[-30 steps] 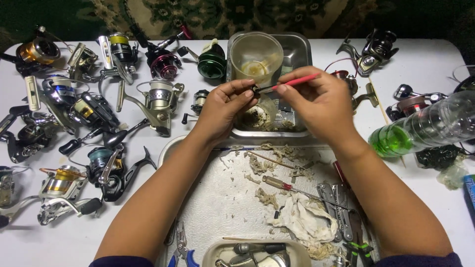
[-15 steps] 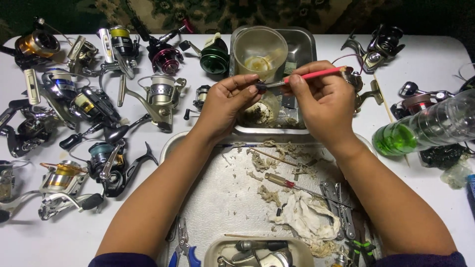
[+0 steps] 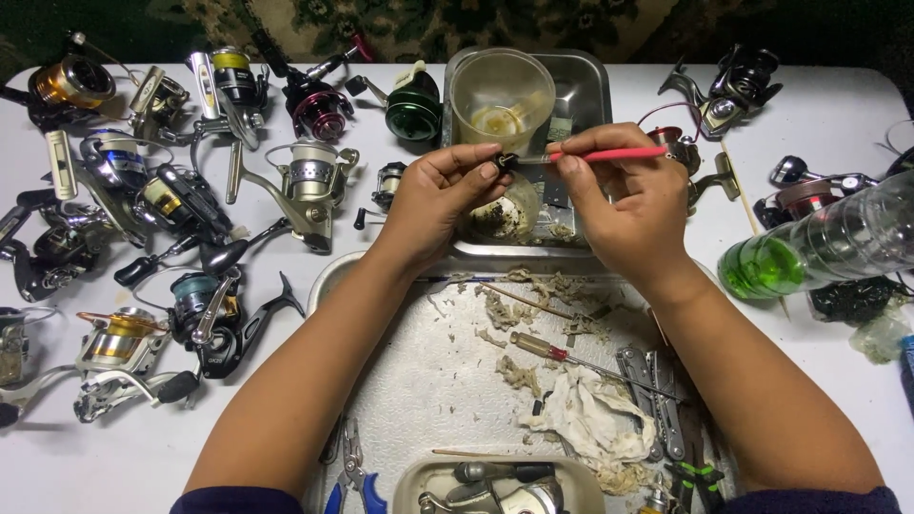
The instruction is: The person cleans a small cylindrical metal component of a fishing reel using a cloth, a wooden stick, and a small brush. They wipe the part, insert the stick to clean the interior, and use the brush to scrub the surface, all over a metal tray containing other disassembled reel parts.
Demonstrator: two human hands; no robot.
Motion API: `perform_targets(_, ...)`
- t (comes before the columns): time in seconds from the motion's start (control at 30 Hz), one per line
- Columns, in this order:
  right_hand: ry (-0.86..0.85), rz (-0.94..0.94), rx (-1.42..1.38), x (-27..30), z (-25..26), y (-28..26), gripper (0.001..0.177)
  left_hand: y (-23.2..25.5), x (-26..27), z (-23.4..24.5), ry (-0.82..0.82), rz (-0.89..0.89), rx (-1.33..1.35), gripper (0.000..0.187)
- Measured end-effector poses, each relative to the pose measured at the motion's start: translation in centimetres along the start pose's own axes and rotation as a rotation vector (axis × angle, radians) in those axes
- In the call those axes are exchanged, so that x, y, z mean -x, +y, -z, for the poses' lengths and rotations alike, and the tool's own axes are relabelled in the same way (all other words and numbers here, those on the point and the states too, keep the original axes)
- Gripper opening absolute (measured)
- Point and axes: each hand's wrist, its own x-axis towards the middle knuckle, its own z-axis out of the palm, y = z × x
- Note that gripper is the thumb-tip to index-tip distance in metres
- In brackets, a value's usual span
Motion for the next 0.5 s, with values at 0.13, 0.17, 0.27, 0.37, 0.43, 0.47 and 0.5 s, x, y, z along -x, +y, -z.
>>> perform_targets(0.13,-0.049,0.016,-0.131,-0.2,0.0,-0.7,0.009,0.6,0.3,-0.4,0.001,0.009,-0.033,0.034)
perform_targets(0.17,-0.053,0.046,-0.109,-0.2,0.0,-0.5,0.01,0.7,0.3,-0.6,0.006,0.035,-0.027,0.034)
perform_targets(0.27,-0.054,0.066,-0.099,-0.2,0.0,-0.2,0.011,0.8,0.4,-0.8,0.01,0.062,-0.018,0.034)
perform_targets(0.37,-0.05,0.053,-0.095,-0.2,0.0,-0.7,0.009,0.6,0.2,-0.5,0.021,0.066,-0.023,0.035)
perform_targets(0.43,-0.048,0.049,-0.076,-0.2,0.1,-0.6,0.007,0.5,0.2,-0.4,0.034,0.068,-0.031,0.037)
perform_targets(0.47,-0.047,0.077,-0.067,-0.2,0.1,-0.3,0.008,0.5,0.2,-0.4,0.007,0.071,-0.003,0.035)
perform_targets(0.5,-0.047,0.104,-0.059,-0.3,0.1,0.1,0.01,0.6,0.2,-0.4,-0.018,0.073,0.026,0.034)
